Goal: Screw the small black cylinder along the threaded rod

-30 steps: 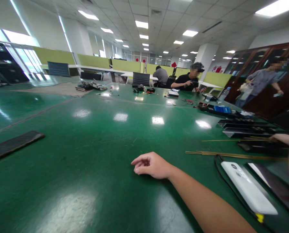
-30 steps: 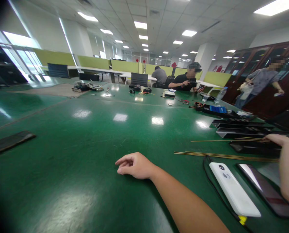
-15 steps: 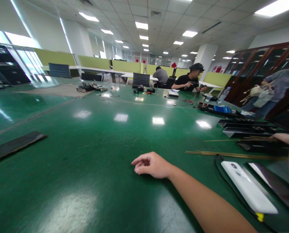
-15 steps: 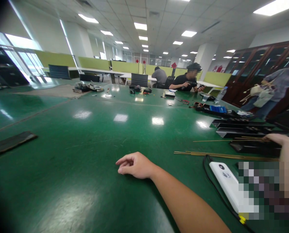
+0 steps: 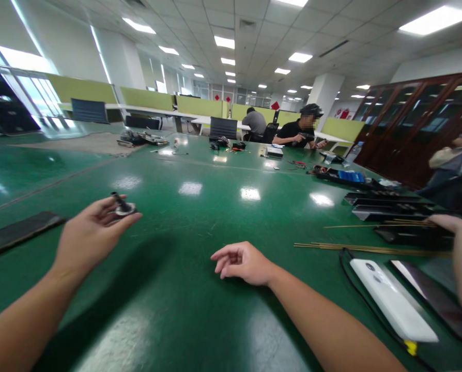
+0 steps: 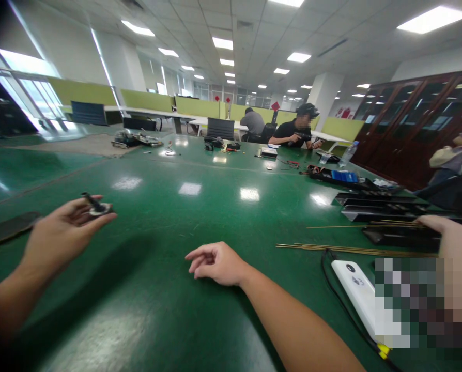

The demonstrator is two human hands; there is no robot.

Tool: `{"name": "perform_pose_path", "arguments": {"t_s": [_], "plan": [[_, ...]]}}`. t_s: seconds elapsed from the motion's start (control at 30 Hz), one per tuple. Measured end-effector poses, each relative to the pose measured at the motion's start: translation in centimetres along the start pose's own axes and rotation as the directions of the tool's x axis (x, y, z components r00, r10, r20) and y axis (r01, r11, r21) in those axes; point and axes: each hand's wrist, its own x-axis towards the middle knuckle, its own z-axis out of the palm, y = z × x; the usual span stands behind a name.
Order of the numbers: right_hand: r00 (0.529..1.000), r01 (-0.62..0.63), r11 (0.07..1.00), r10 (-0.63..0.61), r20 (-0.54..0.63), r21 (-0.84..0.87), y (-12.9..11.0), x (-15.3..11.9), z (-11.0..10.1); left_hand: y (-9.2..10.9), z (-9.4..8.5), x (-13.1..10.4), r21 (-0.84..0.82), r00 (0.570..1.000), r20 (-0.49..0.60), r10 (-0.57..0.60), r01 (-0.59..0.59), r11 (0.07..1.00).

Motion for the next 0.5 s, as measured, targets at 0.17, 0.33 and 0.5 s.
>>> {"name": "perform_pose_path", "arguments": {"t_s": [0.17,0.33,0.5], "plan": [[0.945,0.116,0.990,-0.134,-0.299,-0.078,0.5,0.7,-0.9,3.6,8.0,-1.0,-0.192,0.958,0.282,0.049,0.006,0.981],[0.846,0.073,0.913,-0.269,-0.460,-0.400,0.6,0.5,-1.1,4.8,11.3,-3.7,-0.143,0.874,0.410,0.261,-0.221,0.965],[0.846,0.042,0.814,-0.337,-0.414,-0.579,-0.1,0.1,0.1,3.4,11.3,-4.8,-0.033,0.820,0.439,0.367,-0.394,0.919]]}}
